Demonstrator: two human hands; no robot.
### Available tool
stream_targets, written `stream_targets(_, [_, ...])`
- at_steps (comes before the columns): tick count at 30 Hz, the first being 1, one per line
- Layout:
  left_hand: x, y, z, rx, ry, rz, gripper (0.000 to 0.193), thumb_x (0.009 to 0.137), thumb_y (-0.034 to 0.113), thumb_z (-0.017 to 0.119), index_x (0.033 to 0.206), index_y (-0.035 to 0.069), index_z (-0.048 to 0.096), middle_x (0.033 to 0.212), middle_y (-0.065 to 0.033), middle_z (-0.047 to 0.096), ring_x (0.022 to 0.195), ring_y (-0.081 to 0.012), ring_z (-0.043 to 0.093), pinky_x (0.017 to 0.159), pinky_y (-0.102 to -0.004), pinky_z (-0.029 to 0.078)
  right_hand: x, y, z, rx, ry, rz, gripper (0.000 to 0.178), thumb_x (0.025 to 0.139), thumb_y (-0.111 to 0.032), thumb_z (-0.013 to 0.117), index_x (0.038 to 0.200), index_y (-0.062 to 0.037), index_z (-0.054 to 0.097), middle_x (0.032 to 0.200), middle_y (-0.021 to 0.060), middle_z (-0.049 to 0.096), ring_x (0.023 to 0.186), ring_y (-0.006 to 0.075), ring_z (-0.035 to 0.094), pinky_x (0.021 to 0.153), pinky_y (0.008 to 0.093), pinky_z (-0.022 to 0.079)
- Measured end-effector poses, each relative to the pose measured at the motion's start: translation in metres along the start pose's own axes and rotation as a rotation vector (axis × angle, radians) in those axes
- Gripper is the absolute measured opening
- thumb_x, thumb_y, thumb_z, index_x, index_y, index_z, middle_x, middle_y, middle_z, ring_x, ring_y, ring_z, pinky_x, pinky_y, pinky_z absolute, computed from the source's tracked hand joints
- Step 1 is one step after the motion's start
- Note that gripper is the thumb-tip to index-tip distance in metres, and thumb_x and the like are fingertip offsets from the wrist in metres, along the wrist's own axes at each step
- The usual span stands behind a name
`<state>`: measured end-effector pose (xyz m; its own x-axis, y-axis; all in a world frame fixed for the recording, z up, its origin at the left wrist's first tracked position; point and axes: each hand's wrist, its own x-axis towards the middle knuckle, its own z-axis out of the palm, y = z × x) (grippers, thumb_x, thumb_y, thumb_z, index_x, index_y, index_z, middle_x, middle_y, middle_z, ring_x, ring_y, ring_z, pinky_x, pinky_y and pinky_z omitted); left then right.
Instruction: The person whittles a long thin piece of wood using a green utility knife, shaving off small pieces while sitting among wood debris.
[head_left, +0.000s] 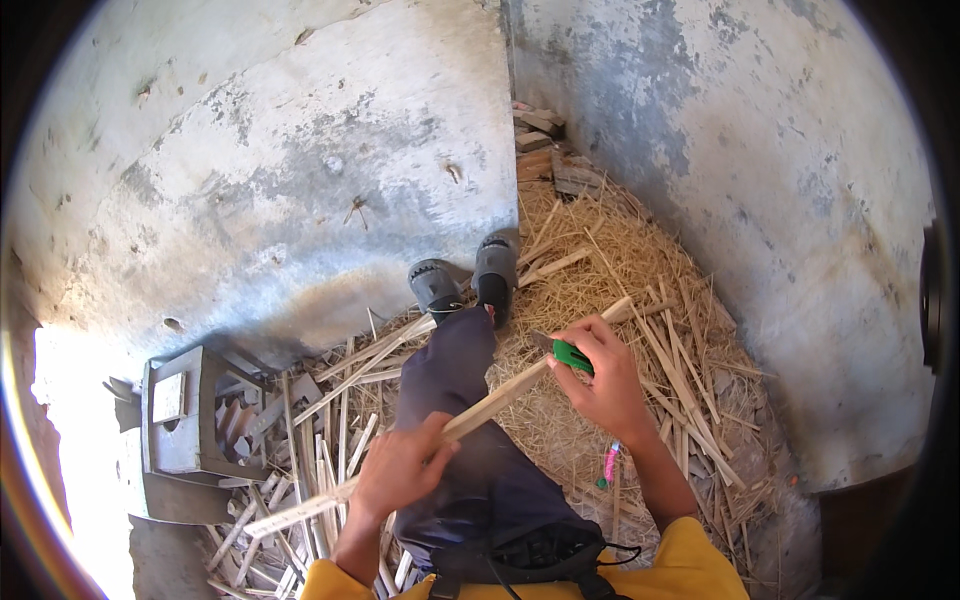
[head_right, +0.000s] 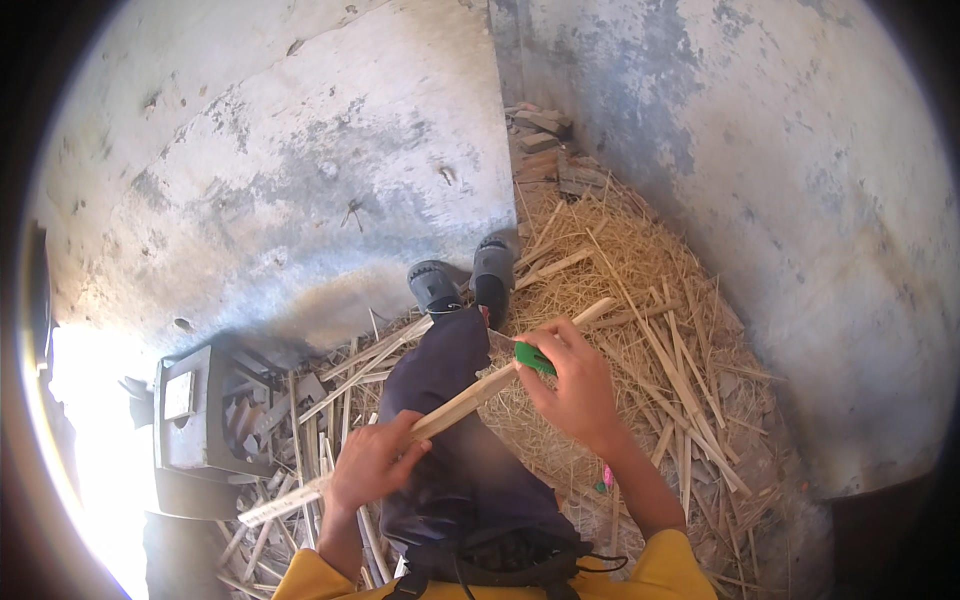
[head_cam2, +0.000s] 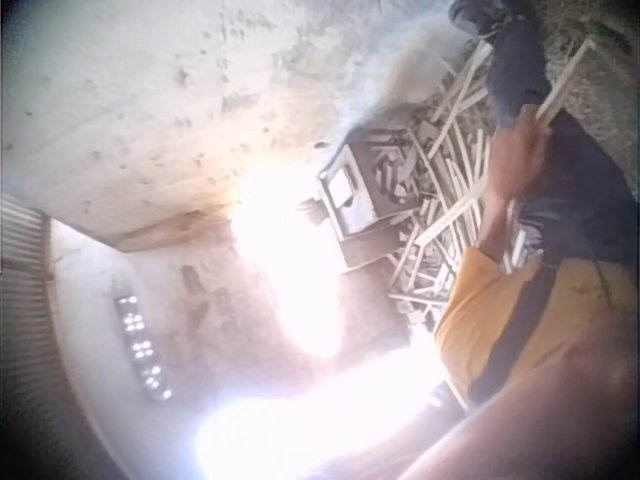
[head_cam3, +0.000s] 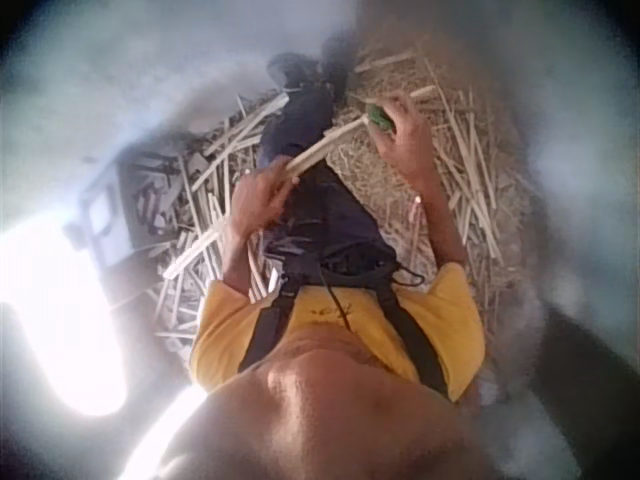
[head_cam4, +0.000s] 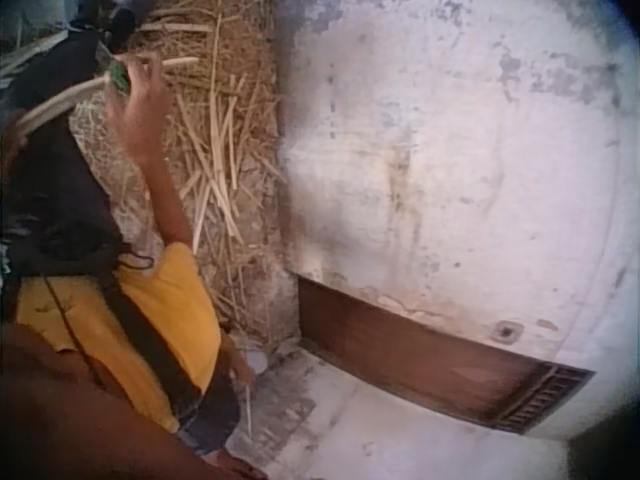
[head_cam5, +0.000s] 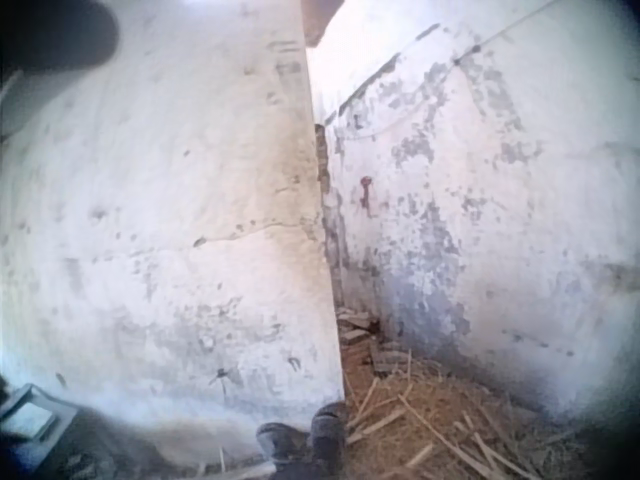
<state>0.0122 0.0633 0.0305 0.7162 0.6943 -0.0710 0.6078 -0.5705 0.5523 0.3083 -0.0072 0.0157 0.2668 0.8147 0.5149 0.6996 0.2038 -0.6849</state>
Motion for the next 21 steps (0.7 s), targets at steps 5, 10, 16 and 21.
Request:
stream_targets(5, [0.016, -0.002, -0.014, -0.041, 0.005, 0.060, 0.033, 0.100, 0.034, 0.072, 0.124, 0.012, 0.062, 0.079, -0.0195, 0.072, 0.080, -0.0460, 0.071, 0.070, -0.0542, 0.053, 0.000, 0.028, -0.007, -0.083, 0.132, -0.104, 0.022, 0.093, -0.015, 0.080, 0.113, -0.0063, 0.078, 0.117, 0.0070, 0.065, 0.087, 0.0255, 0.073, 0.076, 0.0388, 0.058])
stream_targets(10, [0.021, -0.004, -0.022, -0.130, -0.103, 0.080, 0.043, 0.093, 0.036, 0.080, 0.127, 0.017, 0.062, 0.081, -0.0172, 0.074, 0.083, -0.0453, 0.072, 0.073, -0.0532, 0.056, -0.005, 0.035, -0.031, -0.183, -0.090, -0.014, 0.037, 0.090, -0.042, 0.084, 0.109, -0.0110, 0.080, 0.105, 0.0046, 0.068, 0.080, 0.0242, 0.071, 0.072, 0.0380, 0.056])
stream_targets(16, [0.011, 0.012, -0.026, 0.259, 0.208, 0.136, 0.018, 0.084, 0.022, 0.082, 0.100, 0.018, 0.077, 0.088, -0.0078, 0.077, 0.093, -0.0311, 0.076, 0.101, -0.0555, 0.049, -0.017, 0.049, -0.039, -0.236, -0.600, 0.120, 0.038, 0.089, -0.044, 0.086, 0.099, -0.0085, 0.079, 0.079, 0.0066, 0.070, 0.070, 0.0270, 0.068, 0.064, 0.0382, 0.050])
stream_targets(21, [0.031, 0.032, -0.041, 0.424, 0.740, 0.206, 0.026, 0.078, 0.000, 0.082, 0.100, 0.013, 0.079, 0.124, -0.0078, 0.073, 0.125, -0.0288, 0.066, 0.121, -0.0600, 0.035, -0.039, 0.063, -0.010, 0.313, -0.612, 0.168, 0.025, 0.093, -0.027, 0.084, 0.097, -0.0033, 0.076, 0.071, 0.0050, 0.068, 0.062, 0.0141, 0.067, 0.057, 0.0323, 0.047])
